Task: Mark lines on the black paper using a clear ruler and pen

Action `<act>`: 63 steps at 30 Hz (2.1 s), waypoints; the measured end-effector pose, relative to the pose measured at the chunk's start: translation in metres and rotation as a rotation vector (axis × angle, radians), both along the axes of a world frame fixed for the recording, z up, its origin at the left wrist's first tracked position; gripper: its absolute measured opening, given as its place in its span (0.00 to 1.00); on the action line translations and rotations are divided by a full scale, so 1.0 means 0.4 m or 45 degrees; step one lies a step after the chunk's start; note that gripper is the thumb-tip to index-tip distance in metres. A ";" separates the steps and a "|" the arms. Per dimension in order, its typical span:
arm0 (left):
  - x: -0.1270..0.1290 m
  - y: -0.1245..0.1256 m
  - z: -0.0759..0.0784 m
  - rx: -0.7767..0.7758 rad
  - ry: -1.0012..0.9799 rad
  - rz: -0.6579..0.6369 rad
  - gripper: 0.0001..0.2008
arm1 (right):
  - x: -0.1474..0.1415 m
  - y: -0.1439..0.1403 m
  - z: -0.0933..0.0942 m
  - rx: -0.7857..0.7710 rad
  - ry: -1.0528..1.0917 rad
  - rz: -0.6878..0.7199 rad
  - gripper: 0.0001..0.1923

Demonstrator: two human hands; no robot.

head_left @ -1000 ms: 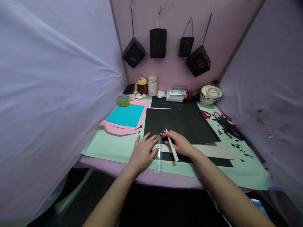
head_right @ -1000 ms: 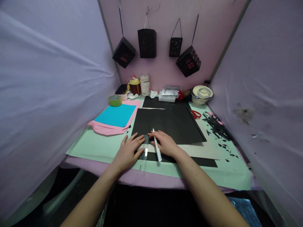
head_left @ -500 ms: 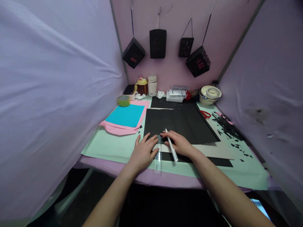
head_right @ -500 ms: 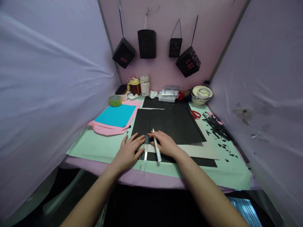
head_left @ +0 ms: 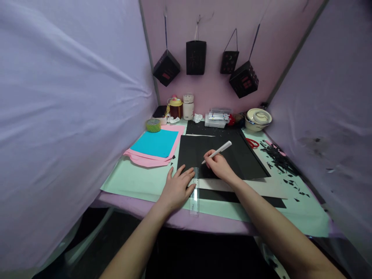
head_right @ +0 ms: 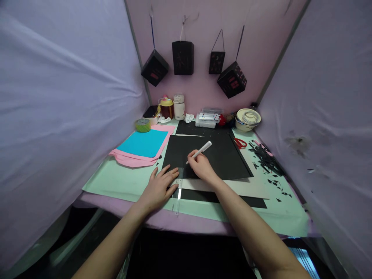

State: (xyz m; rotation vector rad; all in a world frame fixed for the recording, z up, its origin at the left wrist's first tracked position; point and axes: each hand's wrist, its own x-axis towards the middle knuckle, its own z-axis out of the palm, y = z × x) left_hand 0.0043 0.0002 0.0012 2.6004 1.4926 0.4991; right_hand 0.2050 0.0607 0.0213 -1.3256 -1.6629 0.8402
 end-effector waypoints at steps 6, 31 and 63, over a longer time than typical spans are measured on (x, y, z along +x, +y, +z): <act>-0.002 0.000 -0.001 -0.009 -0.003 0.003 0.18 | -0.029 0.009 -0.029 0.041 0.001 0.046 0.12; 0.001 -0.001 0.004 -0.003 0.012 0.002 0.18 | -0.032 0.002 -0.047 0.174 -0.161 0.039 0.12; -0.070 -0.051 -0.011 0.021 0.091 0.272 0.30 | -0.021 -0.002 -0.074 0.340 -0.244 0.166 0.13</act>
